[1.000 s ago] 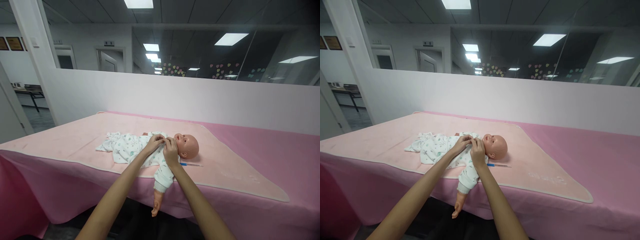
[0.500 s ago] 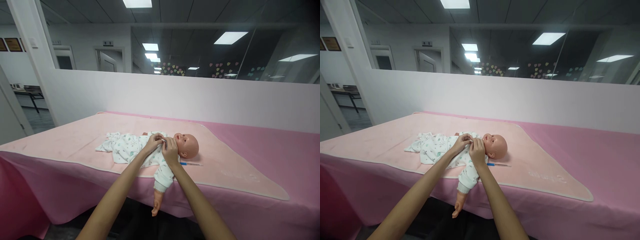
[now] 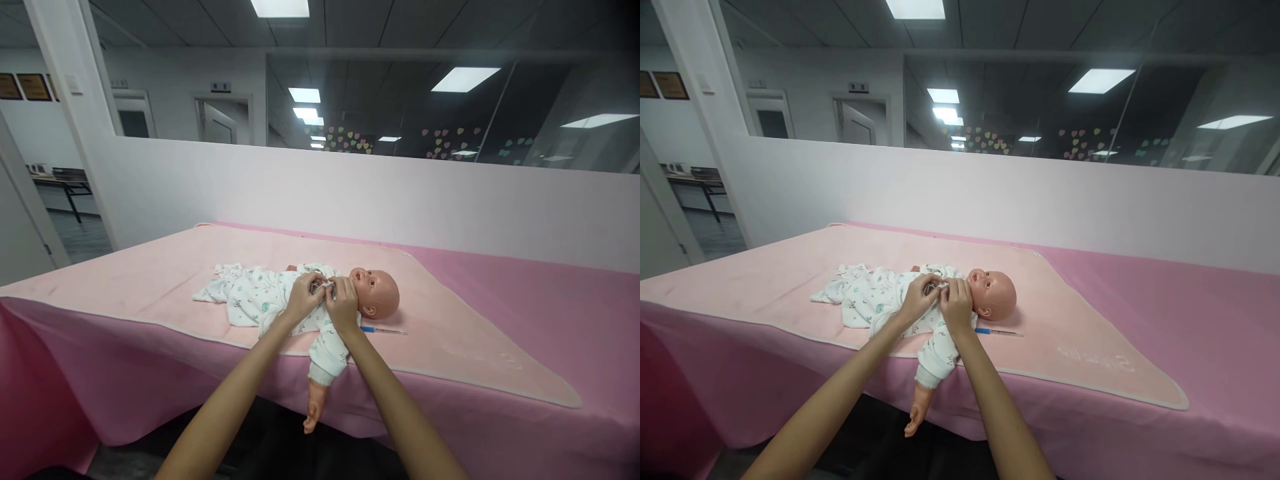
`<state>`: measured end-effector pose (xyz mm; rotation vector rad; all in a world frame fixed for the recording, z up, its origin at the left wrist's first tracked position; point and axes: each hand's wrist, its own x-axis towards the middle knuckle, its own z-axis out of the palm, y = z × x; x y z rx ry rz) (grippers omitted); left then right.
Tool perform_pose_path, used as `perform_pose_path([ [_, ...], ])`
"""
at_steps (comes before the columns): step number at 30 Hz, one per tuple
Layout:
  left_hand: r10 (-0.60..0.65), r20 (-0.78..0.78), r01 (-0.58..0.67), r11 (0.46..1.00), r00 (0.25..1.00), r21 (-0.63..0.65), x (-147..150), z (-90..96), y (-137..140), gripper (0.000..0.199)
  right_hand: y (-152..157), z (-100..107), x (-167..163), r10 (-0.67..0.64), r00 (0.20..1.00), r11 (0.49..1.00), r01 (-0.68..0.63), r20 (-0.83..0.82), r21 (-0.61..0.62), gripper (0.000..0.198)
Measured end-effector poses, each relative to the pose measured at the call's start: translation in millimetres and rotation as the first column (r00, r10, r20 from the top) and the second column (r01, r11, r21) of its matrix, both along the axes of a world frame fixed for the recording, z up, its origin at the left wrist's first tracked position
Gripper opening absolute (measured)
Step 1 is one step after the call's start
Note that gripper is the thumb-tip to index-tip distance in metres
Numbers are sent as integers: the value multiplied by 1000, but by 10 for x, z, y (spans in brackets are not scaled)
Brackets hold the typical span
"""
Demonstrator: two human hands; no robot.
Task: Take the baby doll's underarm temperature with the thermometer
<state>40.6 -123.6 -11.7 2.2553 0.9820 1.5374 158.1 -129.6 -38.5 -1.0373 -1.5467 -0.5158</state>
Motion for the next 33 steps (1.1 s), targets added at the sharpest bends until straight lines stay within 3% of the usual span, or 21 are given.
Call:
perform_pose_path([
  [5,226,-158,-196,963,961,186,-126,-20,-212,17,16,-11,0,13,1000,1000,-13,-18,6,18],
  [10,365,-130,-332,917,922,220,-175,-34,-268,14,32,-10,-2,8,1000,1000,-8,-22,-18,23],
  [14,375,-170,-350,923,911,163,-220,-58,-267,19,25,-2,2,-7,1000,1000,6,-26,-26,23],
  [20,395,-258,-377,918,882,120,-359,-63,-308,8,19,3,2,0,1000,1000,0,-29,-23,20],
  [29,494,-307,-437,867,813,238,-459,-47,-405,8,24,-2,44,-2,1000,999,3,23,-34,19],
  [33,491,-324,-438,870,809,224,-455,-68,-398,6,-31,91,-22,-60,988,996,67,141,-50,21],
])
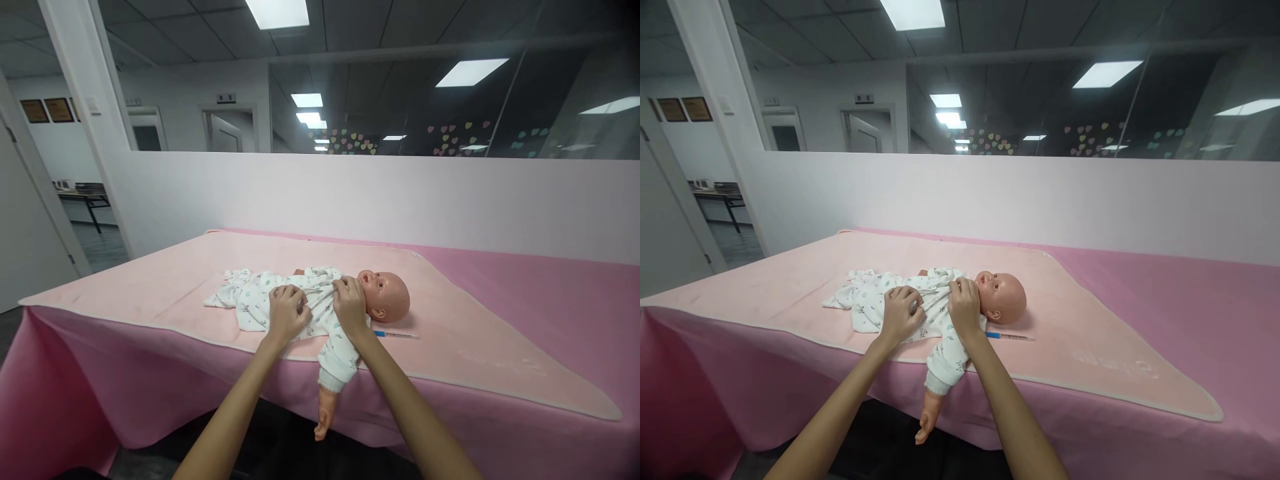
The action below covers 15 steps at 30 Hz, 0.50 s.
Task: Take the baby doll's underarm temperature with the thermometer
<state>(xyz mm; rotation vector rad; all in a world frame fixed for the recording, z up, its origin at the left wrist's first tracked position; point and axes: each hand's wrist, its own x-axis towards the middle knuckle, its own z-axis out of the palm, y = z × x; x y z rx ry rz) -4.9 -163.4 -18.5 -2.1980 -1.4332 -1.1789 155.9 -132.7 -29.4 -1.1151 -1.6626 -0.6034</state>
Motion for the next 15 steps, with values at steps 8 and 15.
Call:
perform_pose_path([
  [8,-58,142,62,998,988,-27,-24,-15,21,11,-109,94,-458,223,970,966,-207,94,-155,14],
  [15,-75,220,81,997,973,-16,7,1,7,10,-70,47,-380,158,982,980,-168,-99,-107,19],
])
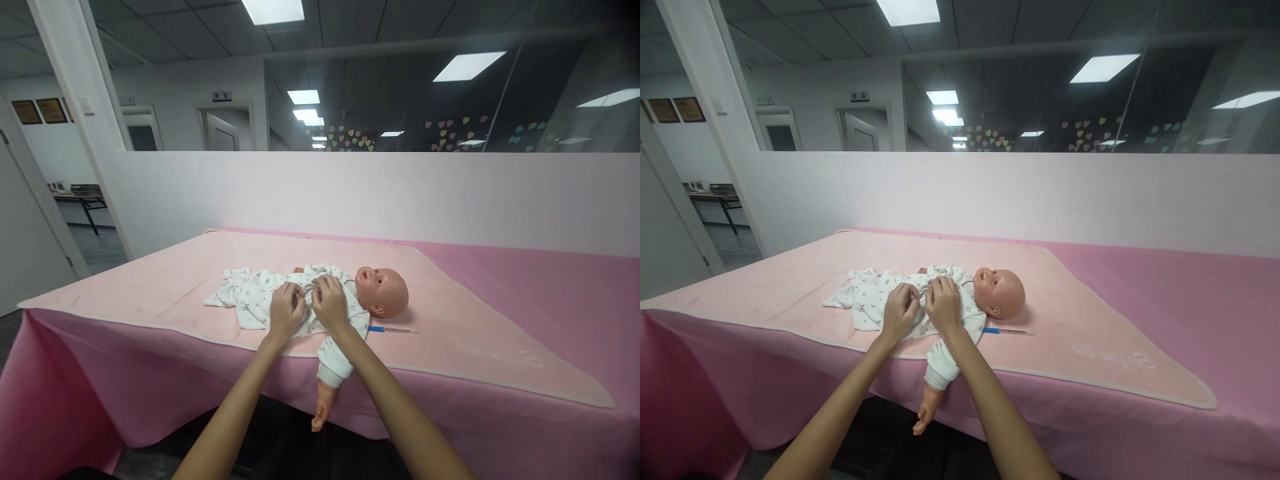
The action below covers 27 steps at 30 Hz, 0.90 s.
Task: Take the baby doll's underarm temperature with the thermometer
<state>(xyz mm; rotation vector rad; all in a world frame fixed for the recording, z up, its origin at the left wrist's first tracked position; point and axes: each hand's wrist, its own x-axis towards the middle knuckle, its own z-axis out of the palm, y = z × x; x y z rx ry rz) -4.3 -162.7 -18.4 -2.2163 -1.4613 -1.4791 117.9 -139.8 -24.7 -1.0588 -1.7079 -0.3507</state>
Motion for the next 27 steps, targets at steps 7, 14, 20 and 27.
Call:
perform_pose_path([
  [7,75,139,-86,993,987,75,29,0,51,18,66,-52,14,-98,994,995,98,-51,7,17],
  [14,-76,-115,80,996,990,28,161,138,259,23,23,-51,29,-137,990,990,138,-32,38,15],
  [20,-51,-128,53,998,990,14,235,42,306,21,-7,-23,44,-189,982,982,189,10,14,11],
  [27,-40,-150,48,998,988,46,225,13,199,15,-4,-79,126,-90,996,992,87,-25,-91,12],
])
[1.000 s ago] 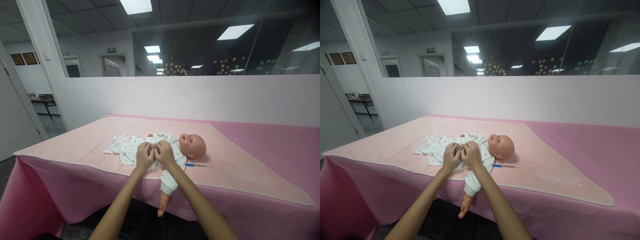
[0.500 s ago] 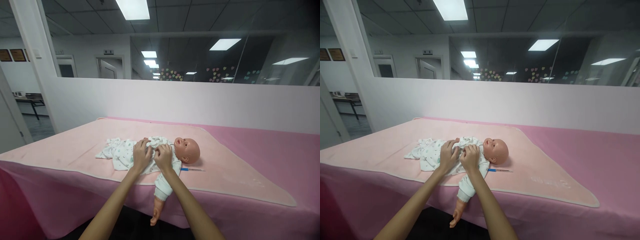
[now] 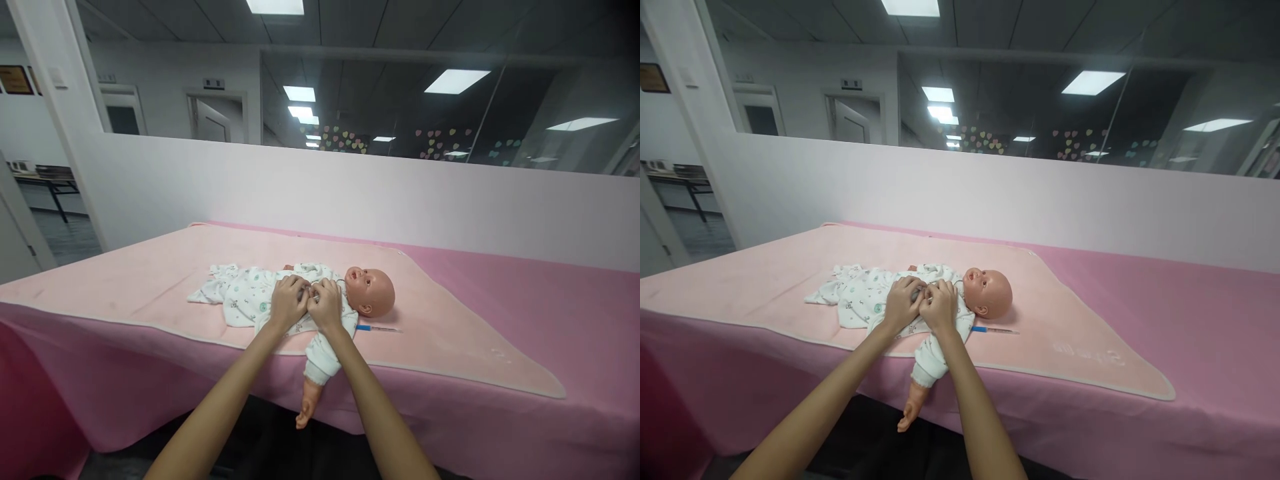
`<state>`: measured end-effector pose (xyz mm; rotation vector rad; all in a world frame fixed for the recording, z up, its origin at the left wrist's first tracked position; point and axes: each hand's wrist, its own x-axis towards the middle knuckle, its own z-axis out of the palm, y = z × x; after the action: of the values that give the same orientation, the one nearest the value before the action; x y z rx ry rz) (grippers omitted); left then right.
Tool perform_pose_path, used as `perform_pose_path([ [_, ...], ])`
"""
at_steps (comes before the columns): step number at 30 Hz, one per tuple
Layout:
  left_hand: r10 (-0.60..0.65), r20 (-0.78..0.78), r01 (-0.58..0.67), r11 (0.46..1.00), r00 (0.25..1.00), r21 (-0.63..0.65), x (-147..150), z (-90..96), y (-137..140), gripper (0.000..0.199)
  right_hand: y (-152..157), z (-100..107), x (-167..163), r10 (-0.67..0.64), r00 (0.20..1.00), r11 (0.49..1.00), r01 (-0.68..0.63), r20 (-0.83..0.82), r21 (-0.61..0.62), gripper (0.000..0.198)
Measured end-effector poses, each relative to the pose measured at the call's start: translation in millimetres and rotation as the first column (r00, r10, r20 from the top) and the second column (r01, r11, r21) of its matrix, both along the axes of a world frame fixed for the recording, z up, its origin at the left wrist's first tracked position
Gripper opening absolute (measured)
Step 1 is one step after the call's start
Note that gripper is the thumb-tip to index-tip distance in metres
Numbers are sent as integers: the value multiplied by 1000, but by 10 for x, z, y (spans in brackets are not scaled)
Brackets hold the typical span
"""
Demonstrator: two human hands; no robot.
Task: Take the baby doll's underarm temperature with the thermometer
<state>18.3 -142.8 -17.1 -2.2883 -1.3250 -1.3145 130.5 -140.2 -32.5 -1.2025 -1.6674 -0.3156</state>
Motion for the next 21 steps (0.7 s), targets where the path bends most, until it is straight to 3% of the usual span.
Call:
perform_pose_path([
  [8,44,64,-47,998,997,46,14,-2,-17,11,4,-47,58,164,980,986,-160,-109,39,15],
  [13,-33,128,29,999,991,30,-12,-8,-21,11,-21,-21,64,264,941,964,-252,-213,83,20],
  [21,-72,182,76,997,981,-13,-22,-23,3,13,-36,-19,63,272,927,962,-257,-257,91,18],
])
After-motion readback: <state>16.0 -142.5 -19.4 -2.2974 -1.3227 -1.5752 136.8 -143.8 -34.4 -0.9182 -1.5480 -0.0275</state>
